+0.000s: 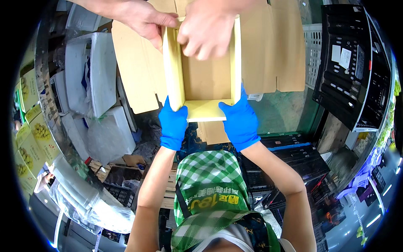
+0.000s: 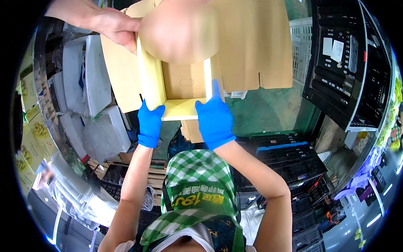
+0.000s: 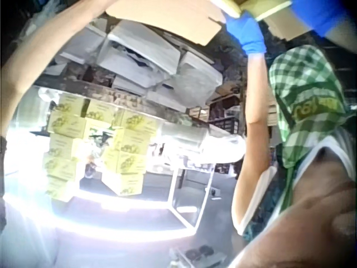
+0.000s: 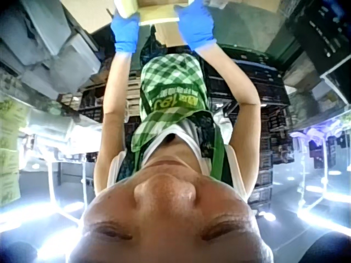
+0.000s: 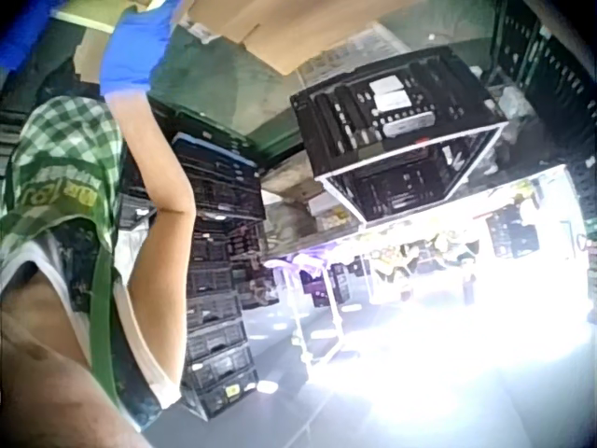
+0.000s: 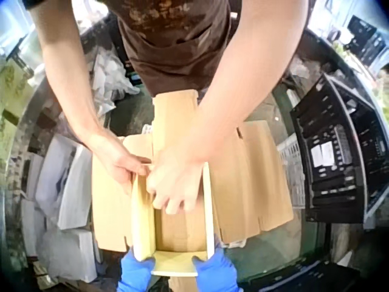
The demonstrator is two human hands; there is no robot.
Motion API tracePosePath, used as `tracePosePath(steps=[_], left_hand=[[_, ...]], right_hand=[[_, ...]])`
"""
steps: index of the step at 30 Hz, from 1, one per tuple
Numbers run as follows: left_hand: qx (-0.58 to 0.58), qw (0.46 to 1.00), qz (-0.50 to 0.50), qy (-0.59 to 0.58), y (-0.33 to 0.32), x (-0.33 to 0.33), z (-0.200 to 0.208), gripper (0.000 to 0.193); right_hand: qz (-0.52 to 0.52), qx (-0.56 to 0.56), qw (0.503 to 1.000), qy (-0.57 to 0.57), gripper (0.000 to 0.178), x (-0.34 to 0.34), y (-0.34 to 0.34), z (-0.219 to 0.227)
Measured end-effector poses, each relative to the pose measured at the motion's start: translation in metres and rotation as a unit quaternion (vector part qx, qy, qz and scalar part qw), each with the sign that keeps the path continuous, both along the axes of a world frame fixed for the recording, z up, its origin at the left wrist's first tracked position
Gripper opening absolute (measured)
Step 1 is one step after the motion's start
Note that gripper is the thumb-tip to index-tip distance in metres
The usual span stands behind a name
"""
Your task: The person assembles a cardboard box insert by folding the side flaps and placing it into a larger cardboard box shell while assisted by another person who holds the components in place.
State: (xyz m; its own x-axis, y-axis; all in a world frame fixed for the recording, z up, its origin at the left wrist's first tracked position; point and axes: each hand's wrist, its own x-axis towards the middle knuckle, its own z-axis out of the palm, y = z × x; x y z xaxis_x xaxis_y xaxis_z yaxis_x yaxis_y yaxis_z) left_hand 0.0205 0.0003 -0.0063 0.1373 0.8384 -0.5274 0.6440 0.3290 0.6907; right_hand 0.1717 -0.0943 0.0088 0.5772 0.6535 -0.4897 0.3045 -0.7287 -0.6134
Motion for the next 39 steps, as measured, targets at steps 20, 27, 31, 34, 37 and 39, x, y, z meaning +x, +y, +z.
tracePosePath(steps=[20,27,31,34,37,39], left_hand=[[0.071,0.994,-0.083,0.000,0.003,0.005,-0.003,0.041],[-0.204,0.950,0.085,-0.220,0.011,-0.016,0.007,0.049],[-0.122,0.977,-0.037,-0.174,0.000,-0.024,0.011,0.048],[-0.072,0.983,-0.060,-0.160,-0.004,-0.024,0.009,0.048],[-0.097,0.978,-0.010,-0.183,-0.001,-0.021,0.003,0.046],[-0.103,0.988,-0.018,-0.118,0.001,-0.018,-0.001,0.044]], right_hand=[[0.568,-0.055,0.779,-0.259,0.061,0.016,0.023,0.012],[0.586,-0.125,0.795,0.099,0.085,0.015,0.052,0.005],[0.628,-0.266,0.717,0.142,0.086,0.028,0.076,0.010],[0.657,-0.263,0.696,0.124,0.085,0.032,0.084,0.014],[0.679,-0.229,0.689,0.109,0.085,0.031,0.090,0.011],[0.692,-0.237,0.671,0.120,0.087,0.030,0.091,0.005]])
